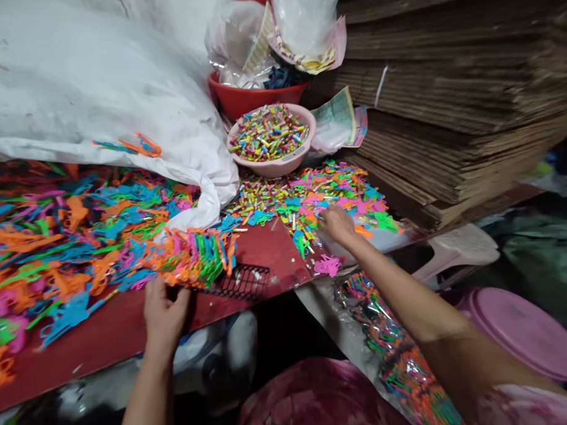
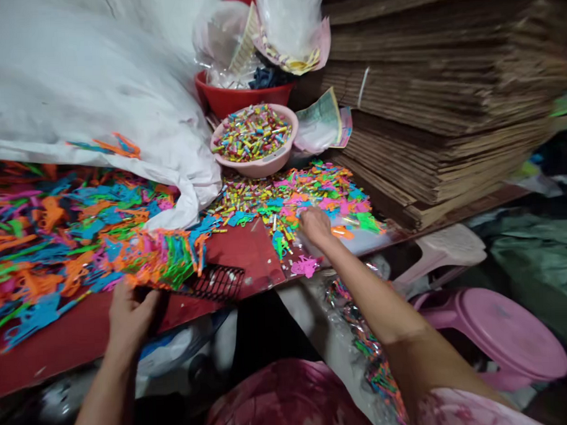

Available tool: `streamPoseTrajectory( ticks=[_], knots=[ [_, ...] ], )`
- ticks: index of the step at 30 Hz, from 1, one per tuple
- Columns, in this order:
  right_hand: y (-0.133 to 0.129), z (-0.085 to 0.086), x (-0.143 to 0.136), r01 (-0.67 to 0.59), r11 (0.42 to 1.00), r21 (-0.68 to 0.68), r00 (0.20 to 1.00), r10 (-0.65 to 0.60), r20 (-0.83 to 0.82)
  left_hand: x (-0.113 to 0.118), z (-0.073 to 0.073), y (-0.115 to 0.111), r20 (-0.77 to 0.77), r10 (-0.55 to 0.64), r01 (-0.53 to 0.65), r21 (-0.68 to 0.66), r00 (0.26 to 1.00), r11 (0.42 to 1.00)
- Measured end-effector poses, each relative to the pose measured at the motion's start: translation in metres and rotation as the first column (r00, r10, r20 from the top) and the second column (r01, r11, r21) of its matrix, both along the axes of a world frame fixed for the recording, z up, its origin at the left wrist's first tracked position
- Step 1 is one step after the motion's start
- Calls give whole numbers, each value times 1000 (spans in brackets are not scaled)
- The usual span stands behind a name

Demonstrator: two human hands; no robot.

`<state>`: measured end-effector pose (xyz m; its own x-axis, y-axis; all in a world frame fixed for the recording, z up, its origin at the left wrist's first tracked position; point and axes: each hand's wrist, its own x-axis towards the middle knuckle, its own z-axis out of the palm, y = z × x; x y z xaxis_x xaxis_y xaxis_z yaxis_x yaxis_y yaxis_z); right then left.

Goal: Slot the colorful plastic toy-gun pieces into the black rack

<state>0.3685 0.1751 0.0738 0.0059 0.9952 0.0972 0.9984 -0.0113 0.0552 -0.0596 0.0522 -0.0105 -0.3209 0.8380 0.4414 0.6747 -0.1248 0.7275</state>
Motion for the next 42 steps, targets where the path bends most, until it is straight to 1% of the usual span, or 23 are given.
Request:
streamPoseTrajectory(
  ticks=[2,4,9,11,13,14,15,16,18,20,21,23,24,26,30,33,35,36,37,39,40,41,42],
  knots=[
    [12,2,-7,30,999,-26,1000,-30,7,12,9,-9,-40,63,-65,-37,997,997],
    [21,4,-10,49,997,-55,999,-48,16,23,15,-15,-53,94,-97,-60,994,993],
    [26,12,-2,76,991,-111,997,-76,8,39,20,-28,-61,154,-158,-60,986,986],
    [20,12,2,73,995,-69,995,-77,-58,44,21,-33,-57,165,-168,-62,985,984],
    [10,7,2,35,999,17,974,-30,-224,49,21,-37,-54,164,-167,-61,985,984],
    [3,2,0,15,998,56,937,6,-349,51,21,-39,-56,160,-163,-63,986,985],
    [-4,-3,-5,-3,997,76,871,40,-489,53,21,-41,-61,153,-157,-66,986,985],
    [-11,-9,-11,-21,997,70,777,61,-626,54,21,-42,-66,149,-154,-71,987,986],
    [-27,-19,-29,-76,997,9,544,49,-838,57,21,-43,-75,149,-155,-80,986,985],
    [-40,-25,-49,-151,988,-37,347,18,-938,59,20,-43,-73,155,-160,-80,985,984],
    [-46,-26,-60,-186,982,-42,276,11,-961,59,19,-44,-68,153,-158,-79,986,984],
    [-54,-26,-78,-234,972,-34,183,10,-983,59,19,-44,-56,140,-144,-79,989,986],
    [-57,-25,-87,-253,967,-25,164,18,-986,58,20,-44,-51,133,-137,-80,990,987],
    [-62,-22,-101,-256,967,12,168,57,-984,54,21,-44,-43,113,-117,-87,993,989],
    [-73,-24,-125,-193,975,110,241,155,-958,44,22,-42,-66,63,-69,-100,996,993],
    [-83,-31,-141,-154,984,92,284,133,-950,39,20,-40,-95,51,-58,-64,994,996],
    [-90,-35,-148,-164,985,58,302,106,-947,37,17,-40,-64,1,-5,-60,998,998],
    [-94,-36,-150,-191,981,40,283,95,-954,37,16,-40,-39,-24,21,-68,999,997],
    [-98,-36,-151,-234,972,26,239,83,-967,37,14,-40,-15,-38,37,-81,999,996],
    [-104,-35,-150,-321,947,3,118,43,-992,36,11,-40,25,-35,38,-109,999,993],
    [-106,-35,-150,-356,934,-10,75,18,-997,36,10,-40,37,-30,35,-119,999,992],
    [-109,-34,-148,-371,929,-20,63,3,-998,36,10,-40,44,-29,34,-125,999,992],
    [-110,-34,-147,-364,931,-29,96,6,-995,36,10,-39,47,-29,35,-125,998,992]
  ],
)
